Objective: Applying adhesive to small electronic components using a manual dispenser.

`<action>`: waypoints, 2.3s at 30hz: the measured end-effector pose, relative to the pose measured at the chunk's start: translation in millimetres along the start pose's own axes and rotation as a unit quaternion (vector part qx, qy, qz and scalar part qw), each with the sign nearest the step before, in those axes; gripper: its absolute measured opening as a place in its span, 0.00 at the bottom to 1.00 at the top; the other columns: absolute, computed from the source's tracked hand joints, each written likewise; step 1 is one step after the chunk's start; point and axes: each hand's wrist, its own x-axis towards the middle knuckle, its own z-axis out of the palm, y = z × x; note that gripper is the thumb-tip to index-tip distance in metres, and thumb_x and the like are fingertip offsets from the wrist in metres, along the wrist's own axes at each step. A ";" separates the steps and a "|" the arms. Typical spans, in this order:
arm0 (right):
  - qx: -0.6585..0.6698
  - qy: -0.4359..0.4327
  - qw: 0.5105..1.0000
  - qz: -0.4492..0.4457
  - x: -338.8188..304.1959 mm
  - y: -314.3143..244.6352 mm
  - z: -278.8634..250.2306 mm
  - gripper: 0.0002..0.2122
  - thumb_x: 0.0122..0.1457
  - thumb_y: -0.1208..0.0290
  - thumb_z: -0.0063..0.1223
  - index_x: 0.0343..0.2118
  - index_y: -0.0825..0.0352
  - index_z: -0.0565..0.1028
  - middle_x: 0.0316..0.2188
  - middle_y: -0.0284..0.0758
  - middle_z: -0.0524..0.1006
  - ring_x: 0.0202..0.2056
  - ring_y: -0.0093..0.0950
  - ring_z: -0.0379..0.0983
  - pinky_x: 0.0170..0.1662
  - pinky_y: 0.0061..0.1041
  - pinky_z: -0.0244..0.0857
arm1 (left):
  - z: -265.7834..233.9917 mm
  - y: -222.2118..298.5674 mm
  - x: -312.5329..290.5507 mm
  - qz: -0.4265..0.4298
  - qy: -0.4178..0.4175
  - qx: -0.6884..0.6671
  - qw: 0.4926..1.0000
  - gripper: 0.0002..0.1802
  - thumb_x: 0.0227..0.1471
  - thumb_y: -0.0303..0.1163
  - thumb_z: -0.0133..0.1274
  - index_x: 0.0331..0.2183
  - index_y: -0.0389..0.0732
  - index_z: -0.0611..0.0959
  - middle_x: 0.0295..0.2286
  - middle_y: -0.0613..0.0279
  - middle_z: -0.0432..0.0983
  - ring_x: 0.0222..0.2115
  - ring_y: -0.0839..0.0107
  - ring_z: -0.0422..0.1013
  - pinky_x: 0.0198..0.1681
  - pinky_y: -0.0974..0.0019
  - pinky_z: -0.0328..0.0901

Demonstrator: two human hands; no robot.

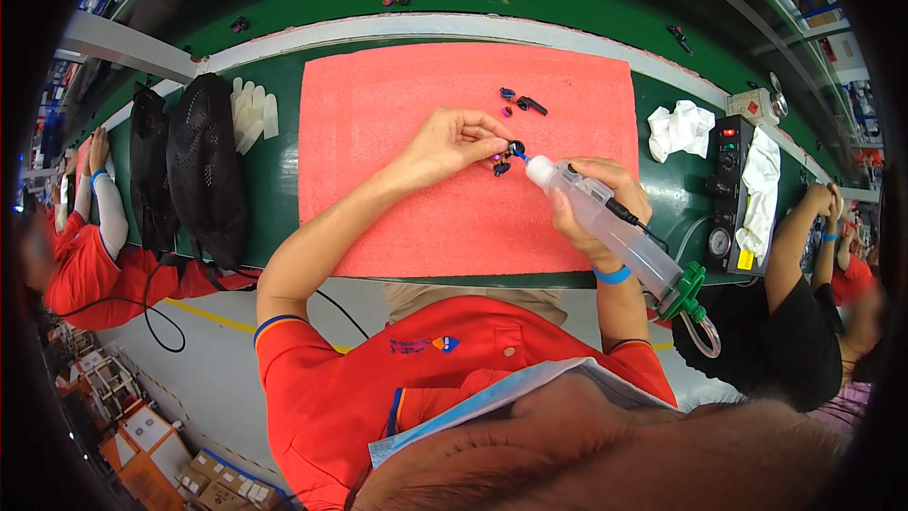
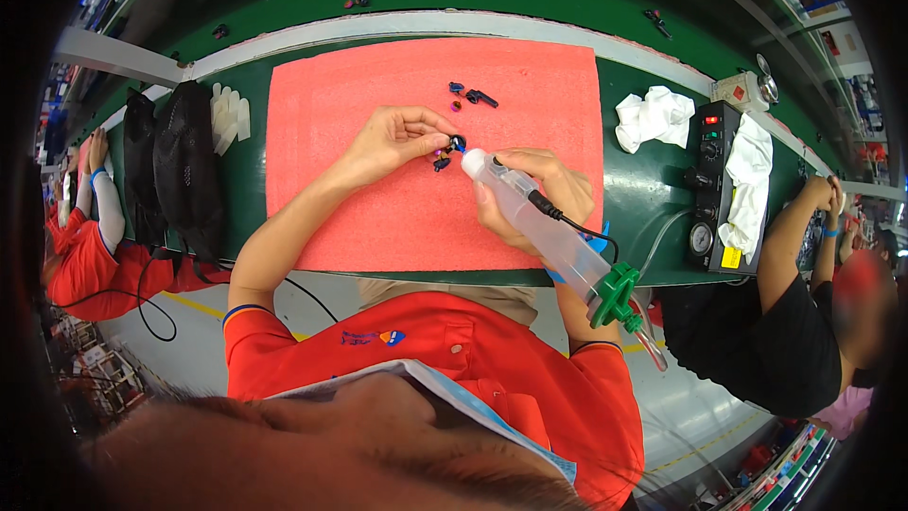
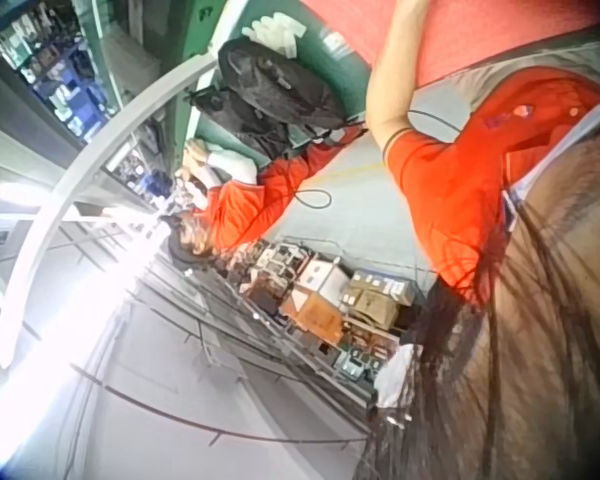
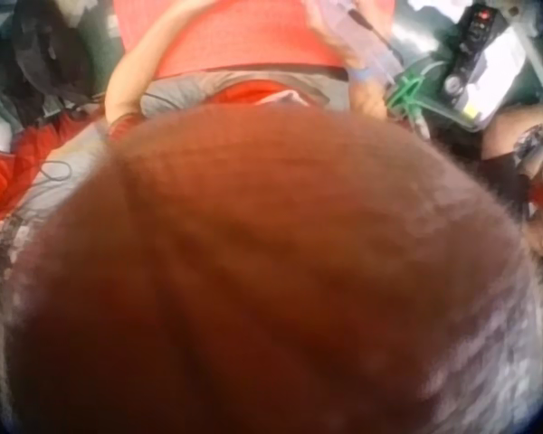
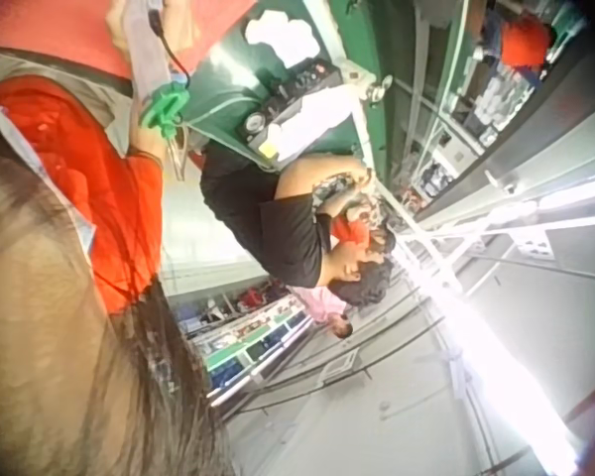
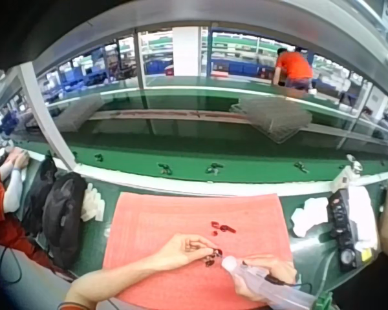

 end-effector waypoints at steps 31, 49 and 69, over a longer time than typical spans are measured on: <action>0.000 -0.027 1.000 -0.011 3.1 -4.4 1.1 0.15 0.34 0.76 0.57 0.27 0.69 0.67 0.21 0.39 0.73 0.20 0.30 0.71 0.24 0.21 0.65 | 11.3 -9.9 -2.2 0.041 0.081 -0.002 0.996 0.05 0.43 0.23 0.49 0.26 0.31 0.76 0.21 0.60 0.73 0.22 0.79 0.69 0.25 0.77 0.66; 0.085 0.065 0.994 -0.029 -13.4 4.5 -10.3 0.20 0.41 0.67 0.56 0.34 0.67 0.61 0.26 0.43 0.71 0.27 0.30 0.70 0.31 0.23 0.64 | 12.8 -3.9 -8.7 0.076 0.121 0.116 0.983 0.08 0.42 0.22 0.51 0.29 0.31 0.74 0.25 0.59 0.73 0.27 0.78 0.70 0.30 0.77 0.66; 0.053 0.097 0.993 -0.031 -8.7 6.8 -8.2 0.17 0.41 0.74 0.55 0.36 0.70 0.65 0.30 0.47 0.71 0.33 0.36 0.70 0.36 0.29 0.65 | -18.3 35.2 92.8 0.304 0.234 0.416 0.825 0.07 0.35 0.27 0.55 0.24 0.38 0.78 0.22 0.56 0.72 0.28 0.65 0.68 0.31 0.66 0.63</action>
